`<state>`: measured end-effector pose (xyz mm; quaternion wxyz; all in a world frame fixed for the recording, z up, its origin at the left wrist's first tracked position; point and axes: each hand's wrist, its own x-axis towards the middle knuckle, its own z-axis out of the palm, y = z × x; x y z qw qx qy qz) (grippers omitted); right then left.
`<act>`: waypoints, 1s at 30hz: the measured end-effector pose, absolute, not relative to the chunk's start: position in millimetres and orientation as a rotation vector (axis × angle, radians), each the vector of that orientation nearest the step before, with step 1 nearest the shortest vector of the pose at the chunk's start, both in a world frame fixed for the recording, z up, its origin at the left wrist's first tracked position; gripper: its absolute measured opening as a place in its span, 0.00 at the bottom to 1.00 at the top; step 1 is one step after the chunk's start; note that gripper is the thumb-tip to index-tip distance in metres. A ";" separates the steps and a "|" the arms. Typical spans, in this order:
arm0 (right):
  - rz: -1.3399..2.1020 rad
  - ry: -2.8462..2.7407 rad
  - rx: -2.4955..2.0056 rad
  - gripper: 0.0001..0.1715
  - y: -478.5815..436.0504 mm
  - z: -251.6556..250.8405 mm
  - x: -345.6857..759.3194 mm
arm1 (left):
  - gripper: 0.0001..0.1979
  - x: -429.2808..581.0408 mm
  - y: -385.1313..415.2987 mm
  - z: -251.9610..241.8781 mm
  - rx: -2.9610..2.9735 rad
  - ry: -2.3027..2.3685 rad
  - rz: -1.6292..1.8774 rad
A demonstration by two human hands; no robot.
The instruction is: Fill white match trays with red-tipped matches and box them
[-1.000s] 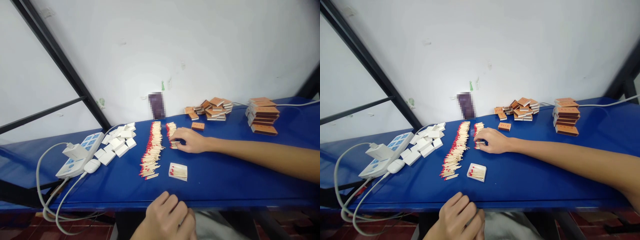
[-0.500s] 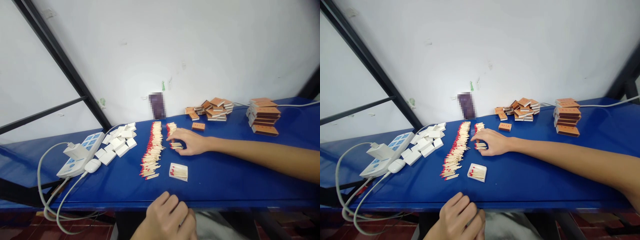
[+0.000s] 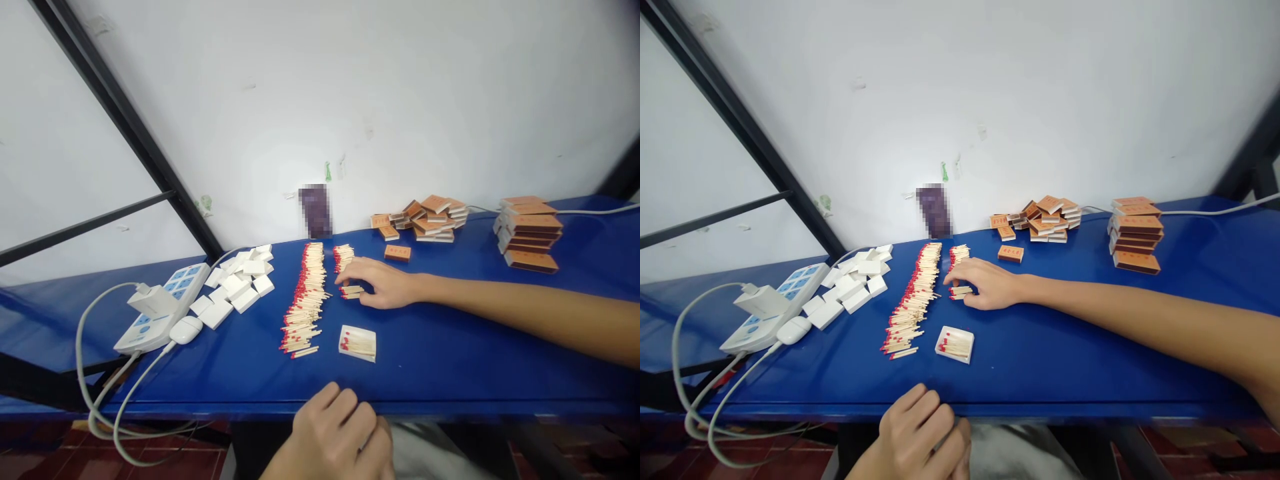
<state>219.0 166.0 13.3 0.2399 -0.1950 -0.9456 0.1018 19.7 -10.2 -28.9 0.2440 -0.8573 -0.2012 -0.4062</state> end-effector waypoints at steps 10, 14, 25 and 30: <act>0.312 -2.596 -0.586 0.23 165.5 15.0 217.9 | 0.05 20.1 -9.6 -29.5 -2.342 -0.556 -1.131; 0.321 -2.594 -0.575 0.24 166.4 14.1 219.0 | 0.05 19.5 -10.0 -28.6 -2.349 -0.552 -1.108; 0.323 -2.574 -0.594 0.18 164.9 15.2 216.8 | 0.05 19.9 -9.3 -29.6 -2.342 -0.534 -1.136; 0.317 -2.553 -0.608 0.16 165.0 14.7 215.3 | 0.05 19.9 -9.7 -30.7 -2.350 -0.554 -1.122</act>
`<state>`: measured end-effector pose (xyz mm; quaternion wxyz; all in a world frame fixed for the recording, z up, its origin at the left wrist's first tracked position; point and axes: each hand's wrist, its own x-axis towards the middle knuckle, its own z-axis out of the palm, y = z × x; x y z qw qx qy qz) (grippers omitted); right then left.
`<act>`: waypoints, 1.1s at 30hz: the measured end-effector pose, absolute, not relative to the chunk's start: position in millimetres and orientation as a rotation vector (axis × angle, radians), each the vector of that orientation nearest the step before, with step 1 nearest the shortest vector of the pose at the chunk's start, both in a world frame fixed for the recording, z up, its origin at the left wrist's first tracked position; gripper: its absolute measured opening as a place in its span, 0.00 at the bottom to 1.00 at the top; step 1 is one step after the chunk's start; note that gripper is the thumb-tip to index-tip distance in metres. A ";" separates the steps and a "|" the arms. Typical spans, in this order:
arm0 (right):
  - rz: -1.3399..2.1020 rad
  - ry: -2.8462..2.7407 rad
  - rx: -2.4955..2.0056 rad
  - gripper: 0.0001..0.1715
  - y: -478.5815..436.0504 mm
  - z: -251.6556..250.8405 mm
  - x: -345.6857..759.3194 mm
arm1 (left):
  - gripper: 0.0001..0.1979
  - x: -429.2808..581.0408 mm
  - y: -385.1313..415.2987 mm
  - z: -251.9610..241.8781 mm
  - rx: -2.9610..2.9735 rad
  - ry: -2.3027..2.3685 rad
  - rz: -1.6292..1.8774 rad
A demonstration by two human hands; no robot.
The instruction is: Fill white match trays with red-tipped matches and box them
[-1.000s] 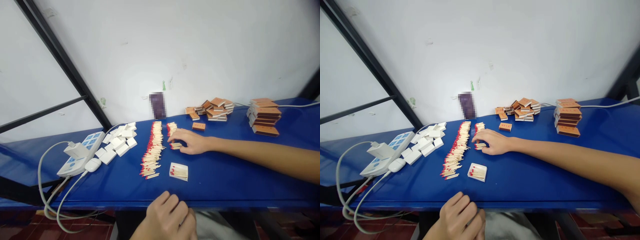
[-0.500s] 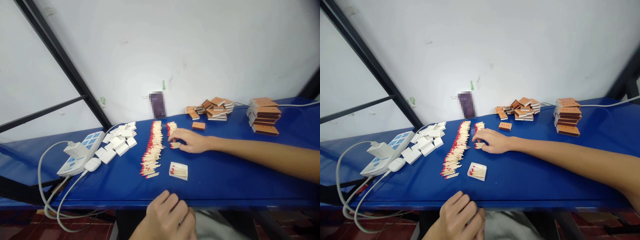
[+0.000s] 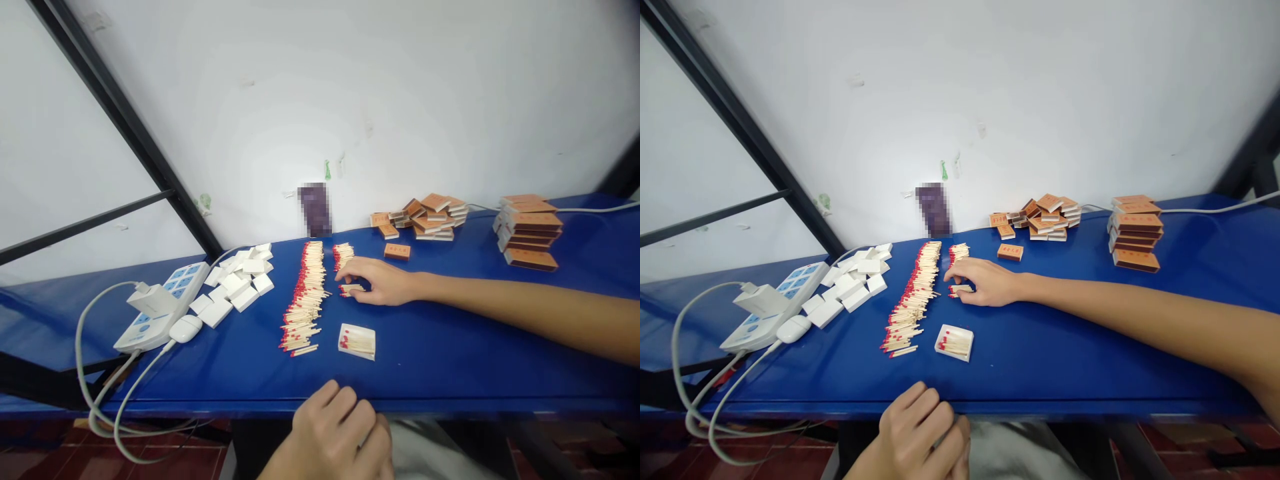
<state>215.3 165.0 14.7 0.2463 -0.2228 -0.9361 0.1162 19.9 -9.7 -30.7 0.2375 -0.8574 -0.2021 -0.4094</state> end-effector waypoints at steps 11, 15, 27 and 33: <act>0.330 -2.552 -0.602 0.14 165.8 13.1 216.6 | 0.04 19.3 -9.8 -30.9 -2.356 -0.548 -1.112; 0.333 -2.561 -0.594 0.14 166.2 13.2 216.4 | 0.05 19.9 -10.3 -28.6 -2.352 -0.555 -1.109; 0.322 -2.574 -0.567 0.15 165.7 13.7 216.2 | 0.05 19.1 -9.9 -30.4 -2.353 -0.553 -1.098; 0.333 -2.589 -0.560 0.14 166.1 14.0 216.0 | 0.04 19.7 -10.1 -31.1 -2.340 -0.559 -1.109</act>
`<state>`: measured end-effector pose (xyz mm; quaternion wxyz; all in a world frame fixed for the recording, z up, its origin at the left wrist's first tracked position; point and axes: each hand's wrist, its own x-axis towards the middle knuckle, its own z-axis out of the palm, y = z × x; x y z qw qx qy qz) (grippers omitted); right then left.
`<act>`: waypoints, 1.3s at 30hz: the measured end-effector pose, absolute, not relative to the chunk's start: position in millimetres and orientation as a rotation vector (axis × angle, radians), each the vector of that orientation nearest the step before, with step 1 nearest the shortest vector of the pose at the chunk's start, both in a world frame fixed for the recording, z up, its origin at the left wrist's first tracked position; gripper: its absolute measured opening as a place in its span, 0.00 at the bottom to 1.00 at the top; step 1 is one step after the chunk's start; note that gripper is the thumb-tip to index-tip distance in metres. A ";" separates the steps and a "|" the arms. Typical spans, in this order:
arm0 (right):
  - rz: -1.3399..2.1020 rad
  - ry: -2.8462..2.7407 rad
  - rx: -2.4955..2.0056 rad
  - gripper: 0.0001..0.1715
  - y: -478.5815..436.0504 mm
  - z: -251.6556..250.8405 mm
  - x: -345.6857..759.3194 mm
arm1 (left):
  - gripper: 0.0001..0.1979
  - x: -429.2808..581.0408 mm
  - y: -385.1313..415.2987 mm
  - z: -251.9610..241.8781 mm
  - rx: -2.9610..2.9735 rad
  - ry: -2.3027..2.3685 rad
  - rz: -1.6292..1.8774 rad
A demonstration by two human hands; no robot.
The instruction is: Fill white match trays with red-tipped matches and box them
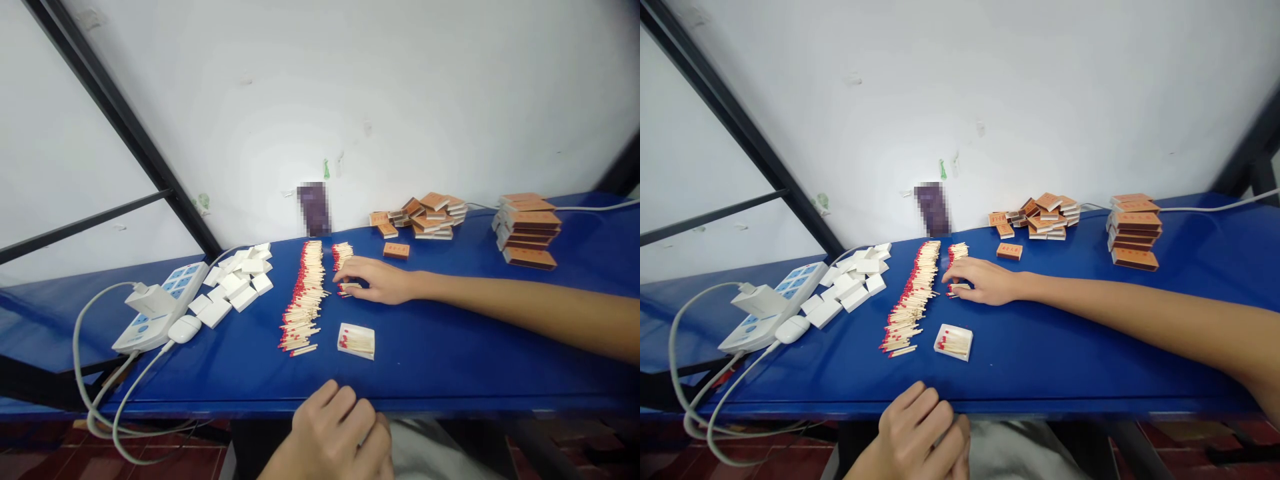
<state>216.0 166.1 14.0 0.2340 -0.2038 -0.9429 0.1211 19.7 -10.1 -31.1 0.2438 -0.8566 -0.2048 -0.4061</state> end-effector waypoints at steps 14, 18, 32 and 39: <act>0.314 -2.600 -0.558 0.18 165.3 16.0 216.3 | 0.05 19.4 -10.4 -31.3 -2.361 -0.564 -1.081; 0.309 -2.594 -0.563 0.15 165.3 15.3 216.0 | 0.04 18.9 -10.9 -31.2 -2.361 -0.557 -1.092; 0.326 -2.588 -0.545 0.14 166.9 13.5 216.7 | 0.05 20.4 -8.3 -32.4 -2.339 -0.545 -1.113; 0.390 -2.605 -0.549 0.15 168.3 14.7 217.7 | 0.04 19.1 -10.1 -31.9 -2.357 -0.547 -1.101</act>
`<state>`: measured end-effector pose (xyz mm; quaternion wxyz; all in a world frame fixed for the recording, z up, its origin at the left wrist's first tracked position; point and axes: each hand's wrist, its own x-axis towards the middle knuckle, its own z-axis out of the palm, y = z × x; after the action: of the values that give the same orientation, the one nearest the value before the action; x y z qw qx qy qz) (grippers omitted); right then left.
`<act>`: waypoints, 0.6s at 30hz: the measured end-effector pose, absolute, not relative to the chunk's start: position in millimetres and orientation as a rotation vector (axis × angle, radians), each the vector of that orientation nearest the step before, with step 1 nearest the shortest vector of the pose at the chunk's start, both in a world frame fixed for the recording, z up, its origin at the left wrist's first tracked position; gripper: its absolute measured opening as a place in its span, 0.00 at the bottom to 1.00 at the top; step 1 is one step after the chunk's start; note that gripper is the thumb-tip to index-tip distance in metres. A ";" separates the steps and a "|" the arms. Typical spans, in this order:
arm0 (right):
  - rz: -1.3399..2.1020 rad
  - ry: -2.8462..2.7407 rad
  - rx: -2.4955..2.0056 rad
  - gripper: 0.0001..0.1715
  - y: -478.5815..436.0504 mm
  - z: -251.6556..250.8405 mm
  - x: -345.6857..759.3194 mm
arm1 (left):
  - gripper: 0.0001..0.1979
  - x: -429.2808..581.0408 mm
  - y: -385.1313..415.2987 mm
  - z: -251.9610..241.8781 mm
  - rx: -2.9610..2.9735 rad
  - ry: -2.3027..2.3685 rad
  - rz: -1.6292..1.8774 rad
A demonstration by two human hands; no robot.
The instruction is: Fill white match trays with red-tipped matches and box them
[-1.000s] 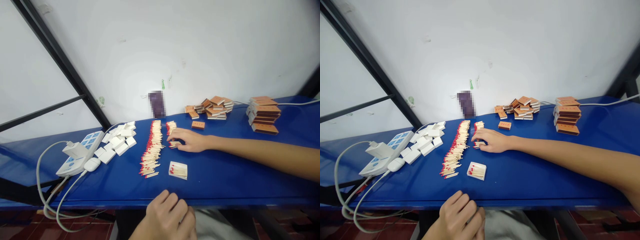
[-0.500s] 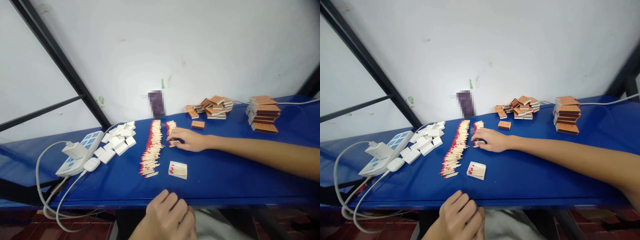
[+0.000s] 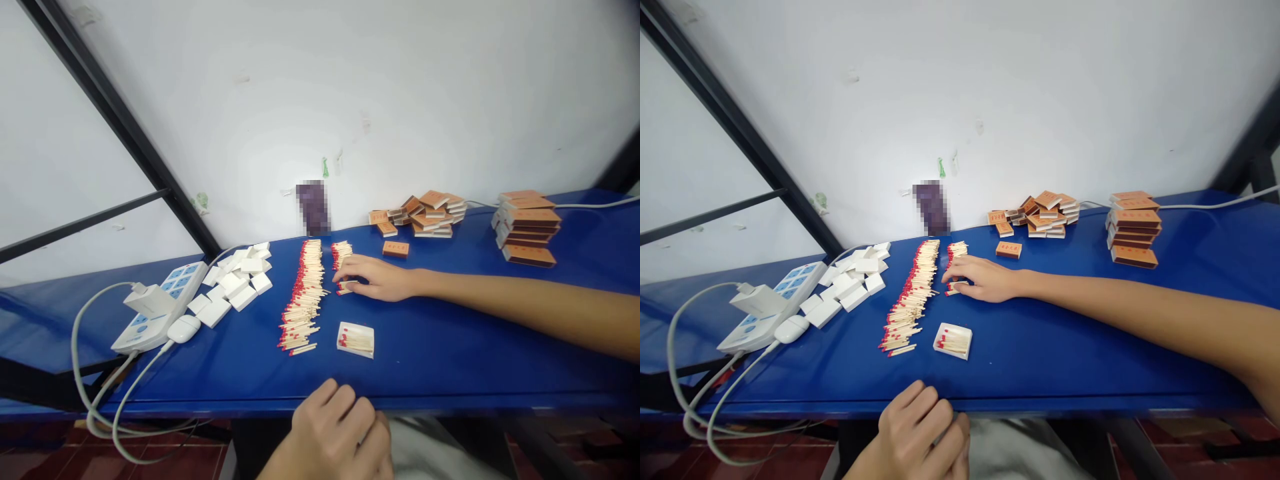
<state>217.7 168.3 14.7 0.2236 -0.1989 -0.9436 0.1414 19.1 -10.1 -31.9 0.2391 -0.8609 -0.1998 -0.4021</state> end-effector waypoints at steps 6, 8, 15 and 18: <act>0.376 -2.614 -0.554 0.15 168.0 14.6 217.3 | 0.04 20.1 -10.1 -31.5 -2.357 -0.554 -1.122; 0.364 -2.615 -0.553 0.15 168.0 14.6 217.2 | 0.05 20.4 -9.6 -31.1 -2.353 -0.550 -1.130; 0.363 -2.611 -0.542 0.15 168.6 13.9 217.8 | 0.05 20.0 -9.2 -31.7 -2.351 -0.548 -1.127; 0.371 -2.605 -0.538 0.15 169.2 13.0 217.9 | 0.05 19.8 -9.3 -32.4 -2.350 -0.548 -1.133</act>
<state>217.9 169.2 13.0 0.2257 -0.1952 -0.9449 0.1345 19.8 -9.3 -32.4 0.2356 -0.8568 -0.1997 -0.4129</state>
